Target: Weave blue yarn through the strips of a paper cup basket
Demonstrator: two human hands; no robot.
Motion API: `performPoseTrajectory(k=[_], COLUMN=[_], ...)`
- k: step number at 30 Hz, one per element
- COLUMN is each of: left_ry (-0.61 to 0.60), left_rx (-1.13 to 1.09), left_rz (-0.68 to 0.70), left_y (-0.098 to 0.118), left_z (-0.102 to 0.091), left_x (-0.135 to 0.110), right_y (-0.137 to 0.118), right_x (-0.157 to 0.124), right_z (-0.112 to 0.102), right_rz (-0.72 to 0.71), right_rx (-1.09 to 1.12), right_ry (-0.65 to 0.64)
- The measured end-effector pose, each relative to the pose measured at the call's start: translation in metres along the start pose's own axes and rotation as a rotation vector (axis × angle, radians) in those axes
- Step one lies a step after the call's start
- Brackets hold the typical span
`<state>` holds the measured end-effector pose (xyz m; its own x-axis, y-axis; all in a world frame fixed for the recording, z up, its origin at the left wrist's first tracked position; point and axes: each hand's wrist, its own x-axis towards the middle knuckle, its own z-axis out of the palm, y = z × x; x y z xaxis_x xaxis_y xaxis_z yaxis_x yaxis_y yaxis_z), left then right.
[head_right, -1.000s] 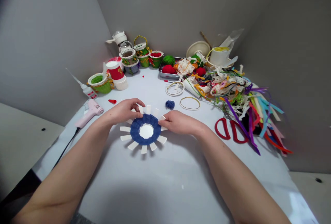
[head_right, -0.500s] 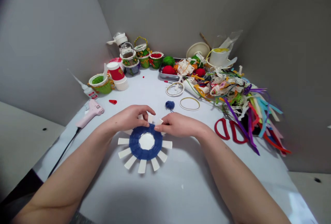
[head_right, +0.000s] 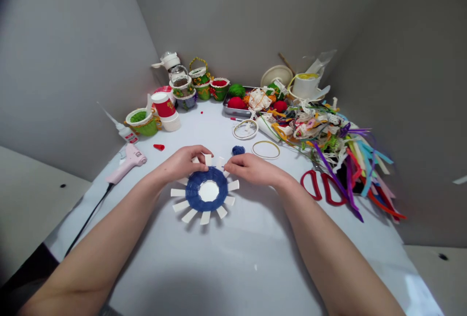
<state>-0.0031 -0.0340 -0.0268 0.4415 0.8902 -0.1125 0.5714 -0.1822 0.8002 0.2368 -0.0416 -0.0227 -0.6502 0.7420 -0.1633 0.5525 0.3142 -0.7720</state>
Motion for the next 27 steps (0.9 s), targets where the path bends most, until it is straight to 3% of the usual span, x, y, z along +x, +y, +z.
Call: performPoseTrajectory(k=[3, 6, 8, 10, 14, 19, 23, 27], left_ry=[-0.05, -0.12, -0.158, -0.178, -0.176, -0.1, -0.089, -0.142], left_rx=[-0.106, -0.22, -0.266, -0.31, -0.432, -0.573, -0.581, -0.582], left_rz=[-0.032, -0.027, -0.031, -0.018, -0.018, -0.131, -0.182, -0.142], left_y=[-0.009, -0.018, -0.024, -0.029, -0.035, -0.031, -0.027, -0.032], left_z=[-0.003, -0.008, -0.011, -0.013, -0.015, -0.017, -0.019, -0.02], left_x=[0.003, 0.003, 0.002, 0.0, -0.011, -0.021, -0.024, -0.023], right_y=[0.005, 0.011, 0.019, 0.027, 0.039, 0.035, 0.026, 0.011], right_x=[0.001, 0.003, 0.005, 0.009, 0.018, 0.028, 0.029, 0.034], right_z=[-0.004, -0.009, -0.011, -0.008, 0.004, 0.015, 0.015, 0.01], right_rz=[-0.053, -0.127, -0.098, -0.022, 0.114, 0.145, 0.139, 0.162], right_rx=[0.023, -0.002, -0.103, -0.251, -0.351, -0.211, 0.064, 0.519], right_ry=[0.113, 0.345, 0.515, 0.598, 0.622, 0.636, 0.663, 0.628])
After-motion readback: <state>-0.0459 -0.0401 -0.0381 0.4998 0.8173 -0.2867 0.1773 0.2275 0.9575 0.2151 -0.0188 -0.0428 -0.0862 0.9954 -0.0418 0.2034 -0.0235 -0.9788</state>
